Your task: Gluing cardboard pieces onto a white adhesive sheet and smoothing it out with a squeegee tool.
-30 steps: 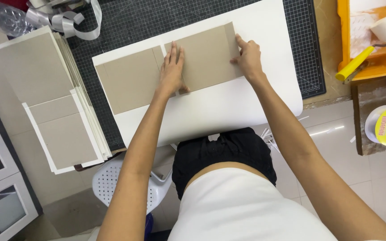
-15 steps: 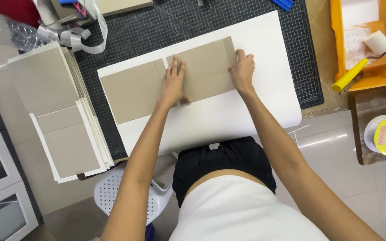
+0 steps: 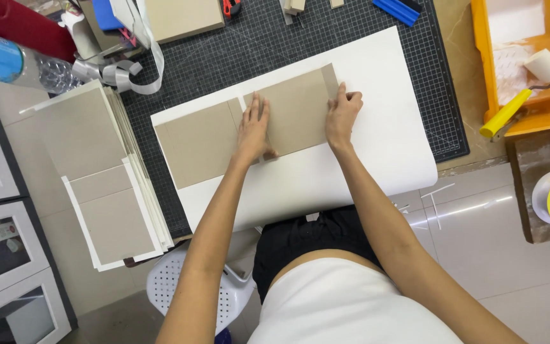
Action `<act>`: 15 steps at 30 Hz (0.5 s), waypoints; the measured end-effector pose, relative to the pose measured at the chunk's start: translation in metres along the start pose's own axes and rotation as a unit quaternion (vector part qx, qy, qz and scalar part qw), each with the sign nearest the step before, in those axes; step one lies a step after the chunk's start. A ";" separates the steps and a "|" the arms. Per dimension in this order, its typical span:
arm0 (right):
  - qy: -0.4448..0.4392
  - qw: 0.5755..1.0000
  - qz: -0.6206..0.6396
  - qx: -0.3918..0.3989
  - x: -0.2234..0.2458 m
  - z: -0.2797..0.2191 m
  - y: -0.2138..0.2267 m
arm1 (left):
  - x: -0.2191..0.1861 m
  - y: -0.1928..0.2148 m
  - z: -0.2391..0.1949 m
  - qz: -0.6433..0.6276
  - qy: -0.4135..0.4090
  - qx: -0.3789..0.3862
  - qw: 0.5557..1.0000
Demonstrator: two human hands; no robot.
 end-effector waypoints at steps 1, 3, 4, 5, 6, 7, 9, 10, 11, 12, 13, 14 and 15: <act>0.001 1.000 0.001 -0.002 0.002 0.000 -0.001 | -0.001 0.002 0.000 0.001 -0.001 -0.002 1.000; -0.003 1.000 -0.007 -0.013 0.005 -0.002 0.000 | -0.003 0.004 -0.002 0.001 -0.005 -0.001 1.000; -0.003 1.000 -0.006 -0.014 0.010 -0.003 0.004 | -0.004 0.006 -0.004 0.002 -0.006 -0.002 1.000; -0.004 1.000 -0.013 -0.017 0.016 -0.005 0.008 | -0.005 0.007 -0.005 -0.001 -0.006 -0.001 1.000; -0.006 1.000 -0.021 -0.020 0.020 -0.006 0.013 | -0.007 0.008 -0.006 -0.005 -0.007 0.001 1.000; -0.005 1.000 -0.020 -0.021 0.021 -0.007 0.014 | -0.007 0.007 -0.005 -0.004 -0.008 0.000 1.000; -0.010 0.999 -0.026 -0.019 0.023 -0.007 0.015 | -0.006 0.006 -0.004 0.009 -0.005 -0.001 1.000; -0.007 0.999 -0.024 -0.021 0.020 -0.006 0.014 | -0.005 0.005 -0.002 0.011 -0.005 -0.005 1.000; -0.009 0.998 -0.056 -0.019 0.018 -0.005 0.013 | -0.004 0.003 -0.001 0.012 -0.004 -0.005 1.000; -0.012 0.996 -0.090 -0.017 0.015 -0.006 0.012 | -0.003 0.000 0.000 0.011 -0.004 -0.003 1.000; -0.010 0.996 -0.088 -0.018 0.020 -0.006 0.012 | -0.003 0.004 -0.001 0.012 -0.003 -0.005 1.000; -0.003 0.992 -0.126 -0.014 0.023 -0.009 0.012 | -0.005 0.004 -0.002 0.011 -0.004 -0.004 1.000; 0.003 0.986 -0.165 -0.011 0.026 -0.011 0.012 | -0.007 0.005 -0.003 0.010 -0.005 -0.003 1.000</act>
Point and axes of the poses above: each hand's wrist, its own z-axis towards the middle knuckle, its own y-axis out of the back of the hand, x = y × z, the point moved 9 cm from there along z, towards the middle knuckle, and after that the axes turned 7 degrees about x, right-handed, at the moved point
